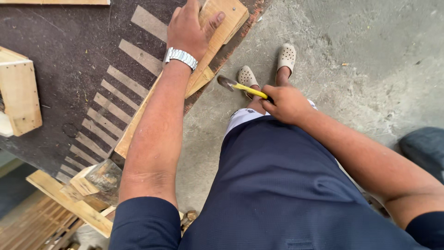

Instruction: The person picks up wooden blocks and planks from a pile and positions them on a workbench, then uses a claw hammer to drive nails into the wood, assembling pieces together. They repeatedly reposition the wood, retrieve nails, and hammer nails into different planks and blocks across the bench.

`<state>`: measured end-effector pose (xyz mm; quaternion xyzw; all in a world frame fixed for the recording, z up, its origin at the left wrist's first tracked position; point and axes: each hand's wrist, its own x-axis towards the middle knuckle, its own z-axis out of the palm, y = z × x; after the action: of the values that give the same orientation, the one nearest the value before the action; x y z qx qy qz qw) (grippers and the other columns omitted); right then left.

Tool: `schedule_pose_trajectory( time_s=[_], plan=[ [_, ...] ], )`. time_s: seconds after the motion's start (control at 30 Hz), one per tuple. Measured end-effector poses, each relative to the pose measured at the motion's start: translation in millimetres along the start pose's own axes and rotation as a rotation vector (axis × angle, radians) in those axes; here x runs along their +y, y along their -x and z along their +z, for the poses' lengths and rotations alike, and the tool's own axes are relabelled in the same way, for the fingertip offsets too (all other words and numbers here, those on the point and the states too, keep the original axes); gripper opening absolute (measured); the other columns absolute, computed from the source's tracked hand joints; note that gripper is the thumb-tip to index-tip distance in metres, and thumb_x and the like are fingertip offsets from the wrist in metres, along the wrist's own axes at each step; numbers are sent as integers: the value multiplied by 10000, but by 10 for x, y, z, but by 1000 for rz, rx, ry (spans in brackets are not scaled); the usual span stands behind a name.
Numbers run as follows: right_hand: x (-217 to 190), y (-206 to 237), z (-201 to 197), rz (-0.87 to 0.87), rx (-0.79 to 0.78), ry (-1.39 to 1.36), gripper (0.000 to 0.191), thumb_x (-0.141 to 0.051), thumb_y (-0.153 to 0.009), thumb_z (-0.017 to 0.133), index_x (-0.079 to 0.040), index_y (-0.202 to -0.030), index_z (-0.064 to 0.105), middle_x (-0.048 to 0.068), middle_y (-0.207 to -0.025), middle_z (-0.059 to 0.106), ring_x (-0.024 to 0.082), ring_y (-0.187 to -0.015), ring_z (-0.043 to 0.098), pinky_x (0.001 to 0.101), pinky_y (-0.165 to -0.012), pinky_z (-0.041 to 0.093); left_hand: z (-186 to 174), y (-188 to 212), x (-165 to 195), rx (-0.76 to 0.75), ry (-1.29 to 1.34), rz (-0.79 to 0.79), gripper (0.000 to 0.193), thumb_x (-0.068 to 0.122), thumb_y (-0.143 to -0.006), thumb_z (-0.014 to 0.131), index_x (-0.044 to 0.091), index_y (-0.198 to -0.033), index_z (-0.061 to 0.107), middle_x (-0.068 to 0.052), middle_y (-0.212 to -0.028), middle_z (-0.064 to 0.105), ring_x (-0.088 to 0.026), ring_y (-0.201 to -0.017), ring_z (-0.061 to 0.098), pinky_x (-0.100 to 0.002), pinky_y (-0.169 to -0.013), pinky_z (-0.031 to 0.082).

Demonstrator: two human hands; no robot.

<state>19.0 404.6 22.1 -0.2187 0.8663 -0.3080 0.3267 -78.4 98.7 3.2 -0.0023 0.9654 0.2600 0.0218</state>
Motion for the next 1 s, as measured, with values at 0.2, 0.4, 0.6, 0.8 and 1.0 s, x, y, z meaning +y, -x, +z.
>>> schedule_pose_trajectory(
  time_s=[0.2, 0.4, 0.6, 0.8, 1.0],
  plan=[
    [106, -51, -151, 24, -144, 114, 251, -350, -959, 603, -137, -1079, 660, 187, -772, 698, 423, -751, 676, 560, -721, 521, 121, -14, 198, 47, -14, 139, 680, 710, -1003, 657, 56, -1179, 593, -159, -1025, 688, -382, -995, 623, -518, -886, 500],
    [241, -29, -269, 10, -123, 59, 245, -339, -963, 605, -116, -1060, 639, 179, -790, 693, 418, -767, 679, 560, -717, 517, 235, -153, 196, -64, 14, 110, 861, 870, -905, 496, 47, -1125, 624, -153, -975, 669, -305, -967, 685, -449, -833, 577],
    [444, 38, -215, 18, -52, -6, 239, -311, -956, 615, -96, -1059, 638, 183, -832, 693, 417, -821, 676, 559, -741, 508, 272, -193, 269, -173, 16, 6, 948, 953, -809, 454, 59, -1067, 635, -142, -975, 672, -274, -982, 683, -445, -863, 596],
    [432, 237, -518, 105, -22, -146, 355, -228, -906, 623, -33, -1195, 561, 247, -899, 694, 450, -876, 668, 530, -811, 516, -149, -5, 449, -63, -181, 187, 1074, 806, -703, 916, 35, -1340, 523, -169, -1259, 590, -409, -1144, 504, -574, -966, 430],
    [-3, 361, -1265, 253, 42, -250, 370, -198, -932, 618, -29, -1261, 600, 183, -920, 688, 302, -823, 685, 439, -749, 542, -299, 432, 536, 43, -314, 19, 960, 608, -687, 971, 68, -1308, 479, -200, -1296, 469, -415, -1182, 488, -579, -982, 413]
  ],
)
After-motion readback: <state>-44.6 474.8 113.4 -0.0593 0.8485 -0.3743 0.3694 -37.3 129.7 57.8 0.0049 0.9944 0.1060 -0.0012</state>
